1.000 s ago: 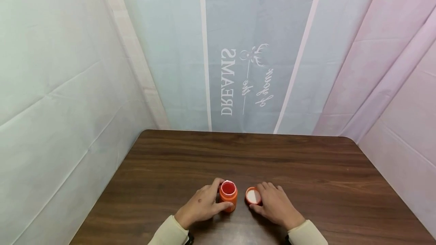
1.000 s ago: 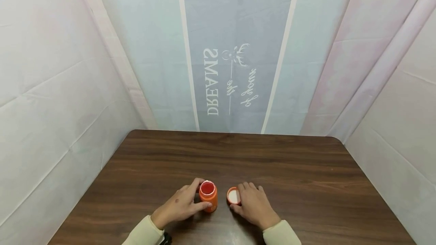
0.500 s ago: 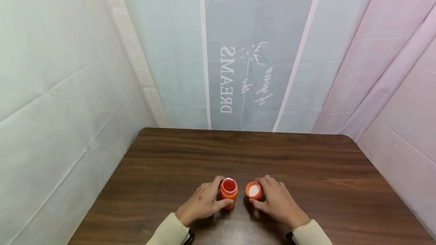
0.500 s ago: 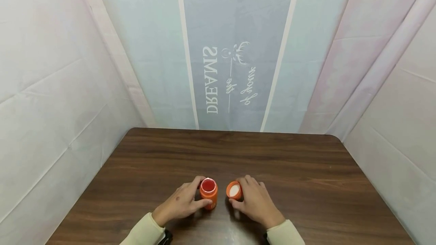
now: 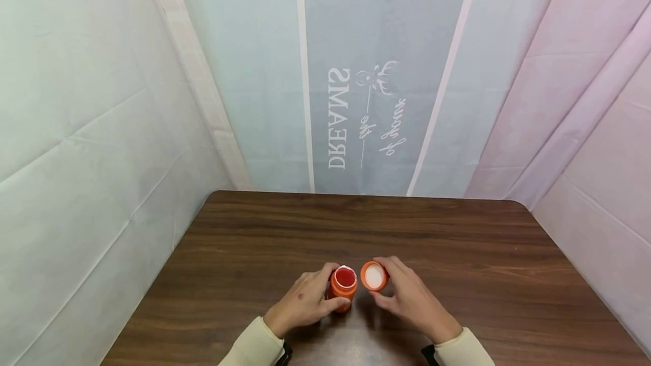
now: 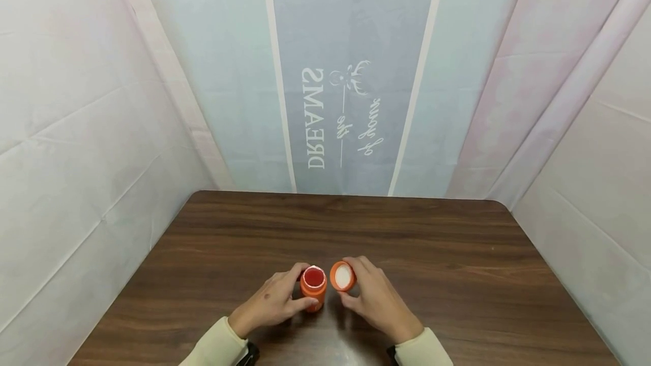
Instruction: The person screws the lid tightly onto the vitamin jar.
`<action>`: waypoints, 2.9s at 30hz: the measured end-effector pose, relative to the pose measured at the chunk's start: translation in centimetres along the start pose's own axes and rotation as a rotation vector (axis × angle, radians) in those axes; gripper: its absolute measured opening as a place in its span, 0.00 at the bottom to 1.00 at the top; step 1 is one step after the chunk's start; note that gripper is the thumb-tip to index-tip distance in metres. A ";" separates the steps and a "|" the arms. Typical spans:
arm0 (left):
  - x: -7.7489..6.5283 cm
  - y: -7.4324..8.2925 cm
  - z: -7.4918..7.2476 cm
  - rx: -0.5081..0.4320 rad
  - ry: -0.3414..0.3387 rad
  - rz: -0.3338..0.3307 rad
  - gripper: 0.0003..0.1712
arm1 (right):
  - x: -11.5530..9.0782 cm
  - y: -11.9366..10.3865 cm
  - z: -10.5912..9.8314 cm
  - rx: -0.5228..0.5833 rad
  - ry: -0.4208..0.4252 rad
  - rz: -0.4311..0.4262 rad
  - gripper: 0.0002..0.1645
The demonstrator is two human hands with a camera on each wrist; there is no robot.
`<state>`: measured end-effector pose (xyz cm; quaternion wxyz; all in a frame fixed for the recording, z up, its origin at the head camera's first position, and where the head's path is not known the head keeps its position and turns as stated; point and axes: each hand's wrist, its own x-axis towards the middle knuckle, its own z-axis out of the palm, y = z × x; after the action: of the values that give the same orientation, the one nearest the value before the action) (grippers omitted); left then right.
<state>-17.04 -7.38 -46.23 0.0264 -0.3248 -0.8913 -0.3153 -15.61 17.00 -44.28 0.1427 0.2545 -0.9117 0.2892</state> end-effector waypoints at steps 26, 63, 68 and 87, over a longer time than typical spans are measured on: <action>0.8 1.2 1.0 -0.119 -0.045 0.062 0.30 | -0.1 -0.6 -0.9 0.158 -0.078 -0.075 0.36; 1.0 1.9 1.5 -0.166 -0.087 -0.018 0.33 | 1.4 -2.2 -2.1 -0.018 -0.265 -0.166 0.30; 1.1 1.9 1.6 -0.168 -0.091 -0.028 0.32 | 1.5 -2.3 -2.0 -0.035 -0.262 -0.148 0.31; 1.0 1.7 1.5 -0.171 -0.093 0.012 0.32 | 1.2 -3.0 -2.2 -0.149 -0.321 -0.045 0.46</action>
<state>-16.58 -4.92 -46.22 -0.0410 -0.3452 -0.8595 -0.3747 -14.75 15.71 -40.71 0.0201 0.3062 -0.9359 0.1730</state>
